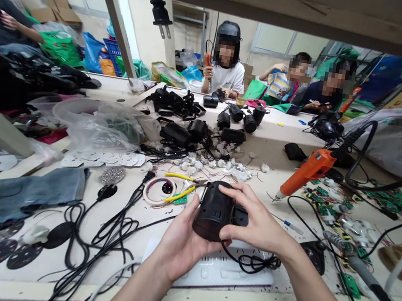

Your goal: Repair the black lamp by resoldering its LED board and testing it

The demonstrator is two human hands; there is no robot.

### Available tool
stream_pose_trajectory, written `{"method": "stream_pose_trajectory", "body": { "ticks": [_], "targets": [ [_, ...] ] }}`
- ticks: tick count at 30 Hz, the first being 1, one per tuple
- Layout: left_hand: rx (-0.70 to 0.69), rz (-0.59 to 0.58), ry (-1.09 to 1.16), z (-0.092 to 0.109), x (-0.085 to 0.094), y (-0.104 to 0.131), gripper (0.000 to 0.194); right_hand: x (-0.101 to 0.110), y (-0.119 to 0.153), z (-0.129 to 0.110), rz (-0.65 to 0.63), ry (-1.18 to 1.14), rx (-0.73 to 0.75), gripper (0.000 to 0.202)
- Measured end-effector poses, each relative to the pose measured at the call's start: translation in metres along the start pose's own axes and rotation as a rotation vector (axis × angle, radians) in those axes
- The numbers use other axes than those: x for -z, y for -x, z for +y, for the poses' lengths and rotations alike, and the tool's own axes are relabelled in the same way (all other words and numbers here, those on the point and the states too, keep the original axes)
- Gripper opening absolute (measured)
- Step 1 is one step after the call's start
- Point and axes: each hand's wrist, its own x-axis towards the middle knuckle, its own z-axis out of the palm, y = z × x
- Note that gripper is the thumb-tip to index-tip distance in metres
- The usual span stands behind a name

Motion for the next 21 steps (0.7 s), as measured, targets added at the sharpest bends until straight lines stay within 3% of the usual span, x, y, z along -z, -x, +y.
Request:
{"method": "stream_pose_trajectory", "body": {
  "ticks": [11,21],
  "targets": [
    [-0.125,0.003,-0.117,-0.013,-0.002,0.000,0.034,0.002,0.009,0.008,-0.013,-0.033,0.021,0.074],
    [-0.103,0.187,-0.049,-0.012,-0.005,-0.010,0.011,-0.009,0.003,0.011,0.026,-0.007,0.025,0.078]
  ]
}}
